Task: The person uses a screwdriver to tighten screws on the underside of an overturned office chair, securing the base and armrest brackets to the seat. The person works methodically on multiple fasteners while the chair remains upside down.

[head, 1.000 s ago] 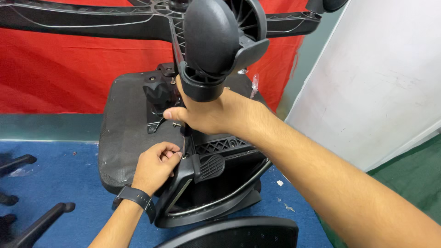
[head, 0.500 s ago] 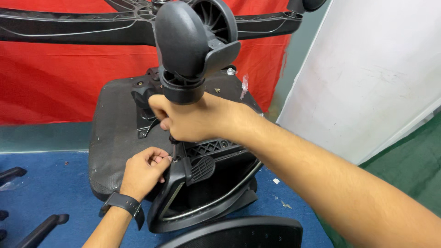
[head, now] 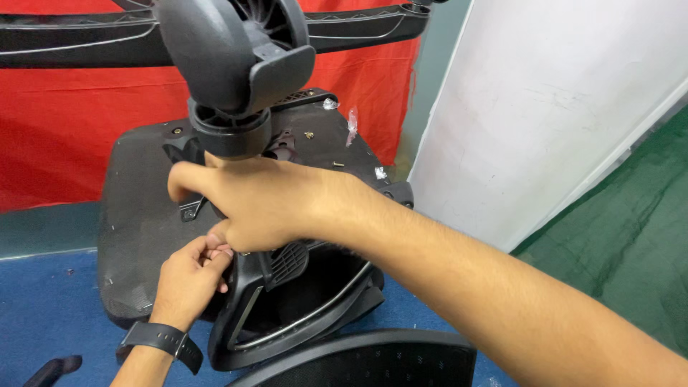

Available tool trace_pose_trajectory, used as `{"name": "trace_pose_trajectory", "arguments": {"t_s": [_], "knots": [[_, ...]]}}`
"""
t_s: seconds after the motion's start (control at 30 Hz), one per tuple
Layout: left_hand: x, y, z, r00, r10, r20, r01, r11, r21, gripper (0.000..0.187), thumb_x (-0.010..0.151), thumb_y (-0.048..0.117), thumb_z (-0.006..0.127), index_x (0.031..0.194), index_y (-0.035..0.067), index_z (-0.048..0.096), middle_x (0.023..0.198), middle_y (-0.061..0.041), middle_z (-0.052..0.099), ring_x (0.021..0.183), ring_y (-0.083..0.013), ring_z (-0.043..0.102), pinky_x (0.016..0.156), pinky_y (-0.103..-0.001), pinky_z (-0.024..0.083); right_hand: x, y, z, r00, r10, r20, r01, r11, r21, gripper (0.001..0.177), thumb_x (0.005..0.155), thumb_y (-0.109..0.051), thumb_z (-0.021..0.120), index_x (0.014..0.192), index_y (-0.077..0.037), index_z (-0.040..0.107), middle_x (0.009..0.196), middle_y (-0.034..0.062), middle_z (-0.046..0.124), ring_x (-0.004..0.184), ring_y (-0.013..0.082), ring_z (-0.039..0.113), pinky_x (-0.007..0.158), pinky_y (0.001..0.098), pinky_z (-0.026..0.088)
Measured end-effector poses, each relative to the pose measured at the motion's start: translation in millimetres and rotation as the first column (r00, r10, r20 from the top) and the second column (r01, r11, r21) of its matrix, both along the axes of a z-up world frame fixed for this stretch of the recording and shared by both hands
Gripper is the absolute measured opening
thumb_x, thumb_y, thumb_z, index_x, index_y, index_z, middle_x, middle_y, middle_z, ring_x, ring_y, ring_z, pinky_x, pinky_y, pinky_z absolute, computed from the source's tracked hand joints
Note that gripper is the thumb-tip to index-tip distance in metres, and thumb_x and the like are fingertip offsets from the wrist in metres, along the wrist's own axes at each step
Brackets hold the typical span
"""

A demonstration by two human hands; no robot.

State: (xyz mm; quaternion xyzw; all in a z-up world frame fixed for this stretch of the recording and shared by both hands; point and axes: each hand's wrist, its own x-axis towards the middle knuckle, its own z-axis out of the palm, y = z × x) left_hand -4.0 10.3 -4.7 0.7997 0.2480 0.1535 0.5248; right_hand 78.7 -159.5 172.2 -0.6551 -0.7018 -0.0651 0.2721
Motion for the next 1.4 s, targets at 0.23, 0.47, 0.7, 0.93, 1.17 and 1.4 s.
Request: {"name": "trace_pose_trajectory", "arguments": {"t_s": [0.23,0.47,0.7,0.93,1.17,1.4], "knots": [[-1,-3,-1,0.997,-0.033,-0.064,0.037,0.997,0.069,0.025,0.087,0.013,0.068,0.110,0.003,0.073,0.076,-0.004,0.068,0.053,-0.0171,0.064,0.057,-0.032,0.051,-3,-3,-7,0.954,-0.261,0.148,0.290,0.928,-0.233,0.029,0.093,-0.027,0.067,0.111,-0.005,0.063,0.094,0.0164,0.069,0.084,0.0297,0.073,0.068,0.0411,0.059],[-1,-3,-5,0.997,-0.033,-0.075,0.040,0.995,0.091,0.028,0.088,0.016,0.067,0.113,0.005,0.072,0.076,-0.006,0.066,0.055,-0.0167,0.063,0.059,-0.032,0.051,5,-3,-12,0.933,-0.357,-0.040,0.342,0.917,-0.207,0.050,0.097,-0.040,0.067,0.113,0.005,0.054,0.084,0.0183,0.068,0.078,0.0297,0.075,0.066,0.0380,0.059],[0,-3,-4,0.992,-0.030,-0.121,0.045,0.992,0.121,0.038,0.087,0.021,0.066,0.124,0.010,0.065,0.078,-0.005,0.067,0.059,-0.0190,0.065,0.062,-0.034,0.053,-2,2,-9,0.990,-0.132,-0.039,0.133,0.991,0.025,0.041,0.086,-0.028,0.073,0.109,0.002,0.058,0.082,0.0149,0.066,0.069,0.0274,0.073,0.055,0.0391,0.057],[2,-9,-4,0.963,0.029,-0.269,0.056,0.951,0.303,0.032,0.095,0.034,0.059,0.112,0.010,0.071,0.087,-0.008,0.072,0.081,-0.0254,0.069,0.080,-0.040,0.053,-14,12,-16,0.953,-0.295,0.072,0.287,0.953,0.100,0.026,0.090,-0.024,0.071,0.088,-0.001,0.060,0.076,0.0141,0.065,0.062,0.0231,0.071,0.048,0.0350,0.056],[5,-15,-5,0.987,-0.021,-0.160,0.089,0.899,0.430,0.033,0.092,0.026,0.053,0.119,0.013,0.068,0.105,-0.006,0.071,0.096,-0.0280,0.068,0.086,-0.041,0.050,-7,11,-21,0.895,-0.438,0.083,0.442,0.896,-0.047,0.037,0.099,-0.032,0.066,0.100,0.003,0.052,0.067,0.0102,0.062,0.061,0.0236,0.069,0.052,0.0352,0.057],[3,-31,0,0.993,-0.038,-0.114,0.087,0.883,0.460,0.043,0.090,0.022,0.049,0.130,0.021,0.067,0.108,-0.007,0.070,0.101,-0.0293,0.067,0.087,-0.043,0.050,19,3,-12,0.974,-0.193,-0.120,0.185,0.980,-0.072,0.017,0.090,-0.016,0.065,0.093,0.000,0.058,0.072,0.0083,0.066,0.065,0.0231,0.072,0.054,0.0400,0.054]]}}
